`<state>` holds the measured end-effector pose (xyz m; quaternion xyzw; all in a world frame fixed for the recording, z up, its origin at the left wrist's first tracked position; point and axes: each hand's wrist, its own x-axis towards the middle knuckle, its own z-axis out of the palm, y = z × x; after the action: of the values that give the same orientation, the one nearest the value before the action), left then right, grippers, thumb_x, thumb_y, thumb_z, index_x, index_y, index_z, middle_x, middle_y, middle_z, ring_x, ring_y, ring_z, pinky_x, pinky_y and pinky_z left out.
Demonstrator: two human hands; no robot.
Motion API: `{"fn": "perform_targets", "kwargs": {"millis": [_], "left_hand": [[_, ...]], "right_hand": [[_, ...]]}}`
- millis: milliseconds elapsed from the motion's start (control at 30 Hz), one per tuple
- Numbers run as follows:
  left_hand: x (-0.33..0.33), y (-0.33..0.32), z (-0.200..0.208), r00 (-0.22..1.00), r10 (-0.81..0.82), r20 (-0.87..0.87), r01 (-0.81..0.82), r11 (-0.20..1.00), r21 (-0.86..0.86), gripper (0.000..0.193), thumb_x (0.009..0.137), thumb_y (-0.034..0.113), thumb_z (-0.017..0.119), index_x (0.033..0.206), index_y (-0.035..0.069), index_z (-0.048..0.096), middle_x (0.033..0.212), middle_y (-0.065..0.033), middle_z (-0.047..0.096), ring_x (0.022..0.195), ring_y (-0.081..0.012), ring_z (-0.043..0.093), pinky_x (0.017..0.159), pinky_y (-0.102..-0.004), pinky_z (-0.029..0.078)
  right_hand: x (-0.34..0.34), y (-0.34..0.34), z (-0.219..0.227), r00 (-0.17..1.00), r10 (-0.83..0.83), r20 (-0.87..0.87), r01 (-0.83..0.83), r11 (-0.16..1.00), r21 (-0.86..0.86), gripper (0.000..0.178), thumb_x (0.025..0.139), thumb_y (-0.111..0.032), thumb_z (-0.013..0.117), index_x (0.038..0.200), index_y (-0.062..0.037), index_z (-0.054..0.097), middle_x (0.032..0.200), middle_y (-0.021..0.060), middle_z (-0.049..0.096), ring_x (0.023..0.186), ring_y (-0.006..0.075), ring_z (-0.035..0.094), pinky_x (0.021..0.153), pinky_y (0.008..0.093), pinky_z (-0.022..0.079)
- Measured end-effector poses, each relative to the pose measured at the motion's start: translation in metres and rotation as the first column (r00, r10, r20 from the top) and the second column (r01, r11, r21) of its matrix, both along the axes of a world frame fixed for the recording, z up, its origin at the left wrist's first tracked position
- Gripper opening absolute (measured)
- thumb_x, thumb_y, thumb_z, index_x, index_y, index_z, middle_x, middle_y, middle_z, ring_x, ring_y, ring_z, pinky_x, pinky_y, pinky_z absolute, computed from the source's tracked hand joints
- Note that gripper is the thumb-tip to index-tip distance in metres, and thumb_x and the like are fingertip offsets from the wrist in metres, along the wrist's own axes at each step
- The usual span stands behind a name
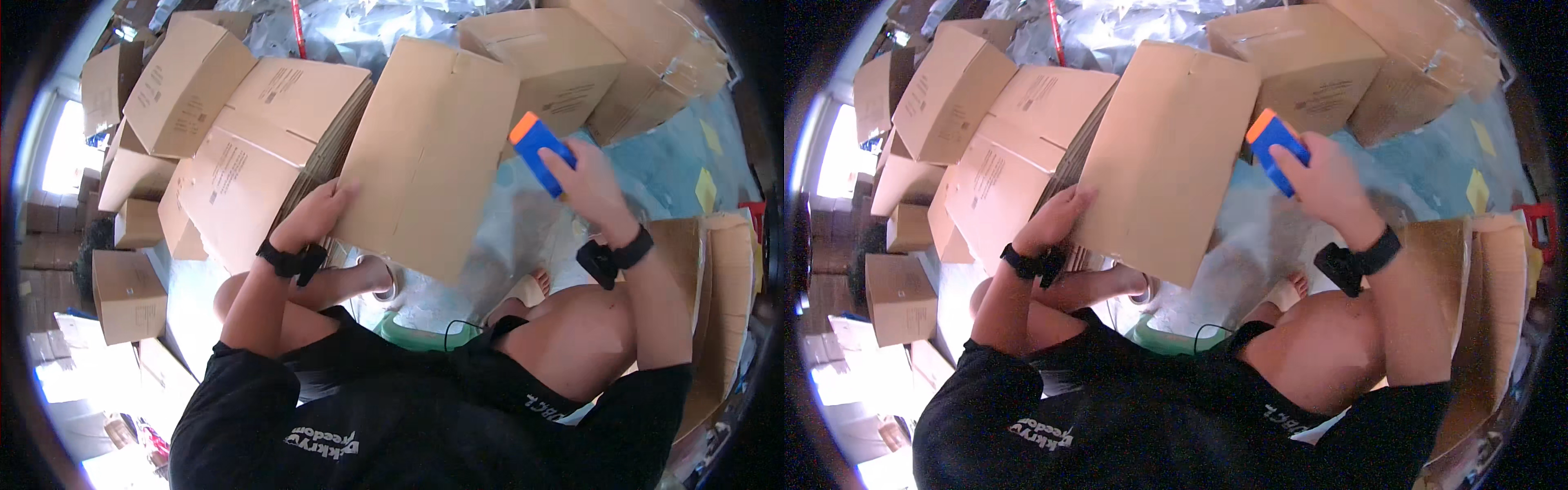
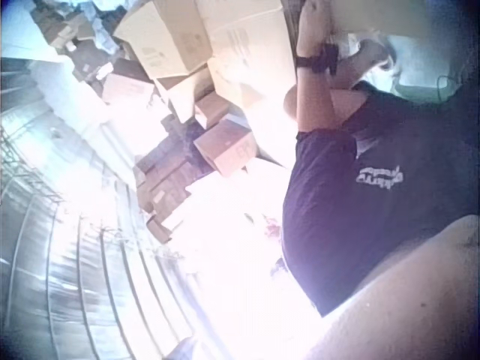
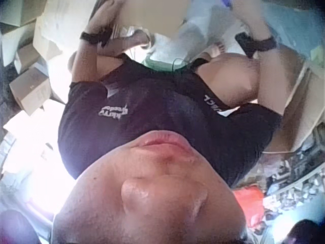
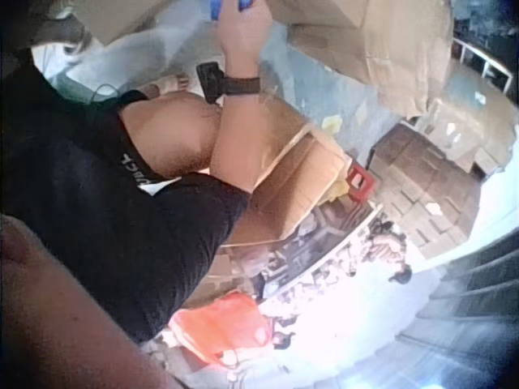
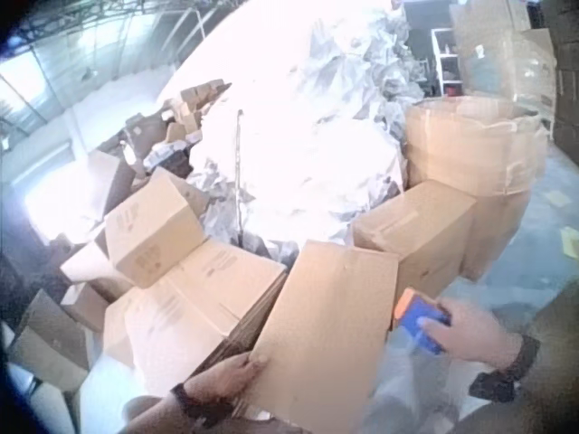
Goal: The recorder is assembling and taping cardboard boxes, then filling them with pink packets and tissue paper in a factory or warehouse setting.
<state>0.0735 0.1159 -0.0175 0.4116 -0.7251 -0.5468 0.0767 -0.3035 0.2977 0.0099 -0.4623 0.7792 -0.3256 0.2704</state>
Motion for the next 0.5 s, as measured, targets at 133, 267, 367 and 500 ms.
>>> {"fn": "perform_targets", "kwargs": {"millis": [133, 267, 367, 500], "left_hand": [[0.006, 0.001, 0.008, 0.955, 0.169, 0.244, -0.204, 0.971, 0.127, 0.058, 0.105, 0.047, 0.046, 0.127, -0.004, 0.061, 0.116, -0.0149, 0.069, 0.103, -0.0210, 0.066, 0.092, -0.0356, 0.051], [0.002, 0.027, 0.007, 0.954, 0.298, -0.008, -0.186, 0.573, -0.798, 0.037, 0.101, 0.031, 0.060, 0.114, -0.003, 0.066, 0.097, -0.0152, 0.070, 0.095, -0.0224, 0.068, 0.082, -0.0373, 0.054], [0.007, 0.070, 0.023, 0.944, 0.066, -0.323, -0.204, 0.887, -0.414, 0.021, 0.096, 0.015, 0.066, 0.110, -0.001, 0.068, 0.096, -0.0125, 0.070, 0.093, -0.0169, 0.067, 0.080, -0.0316, 0.053], [0.012, 0.147, 0.028, 0.812, 0.235, -0.535, 0.221, 0.723, 0.654, 0.059, 0.105, 0.043, 0.053, 0.136, -0.007, 0.054, 0.125, -0.0103, 0.065, 0.113, -0.0159, 0.060, 0.098, -0.0335, 0.046]], "right_hand": [[-0.002, 0.005, 0.015, 0.996, -0.030, -0.086, 0.013, 0.982, -0.190, 0.046, 0.093, -0.042, 0.069, 0.093, 0.0043, 0.066, 0.074, 0.0114, 0.065, 0.067, 0.0159, 0.063, 0.060, 0.0333, 0.049], [0.017, 0.028, 0.042, 0.930, 0.058, 0.364, 0.043, 0.964, -0.264, 0.042, 0.091, -0.038, 0.073, 0.104, 0.0018, 0.067, 0.083, -0.0007, 0.064, 0.072, 0.0107, 0.058, 0.065, 0.0290, 0.048], [0.045, 0.050, 0.066, 0.881, 0.405, 0.245, -0.338, 0.900, -0.274, 0.042, 0.086, -0.036, 0.078, 0.102, 0.0009, 0.066, 0.082, 0.0021, 0.064, 0.072, 0.0134, 0.059, 0.071, 0.0312, 0.050], [0.079, 0.044, 0.084, 0.559, 0.767, 0.316, -0.757, 0.627, -0.183, 0.043, 0.084, -0.039, 0.079, 0.097, -0.0020, 0.062, 0.081, 0.0129, 0.063, 0.071, 0.0258, 0.063, 0.070, 0.0374, 0.051]]}}
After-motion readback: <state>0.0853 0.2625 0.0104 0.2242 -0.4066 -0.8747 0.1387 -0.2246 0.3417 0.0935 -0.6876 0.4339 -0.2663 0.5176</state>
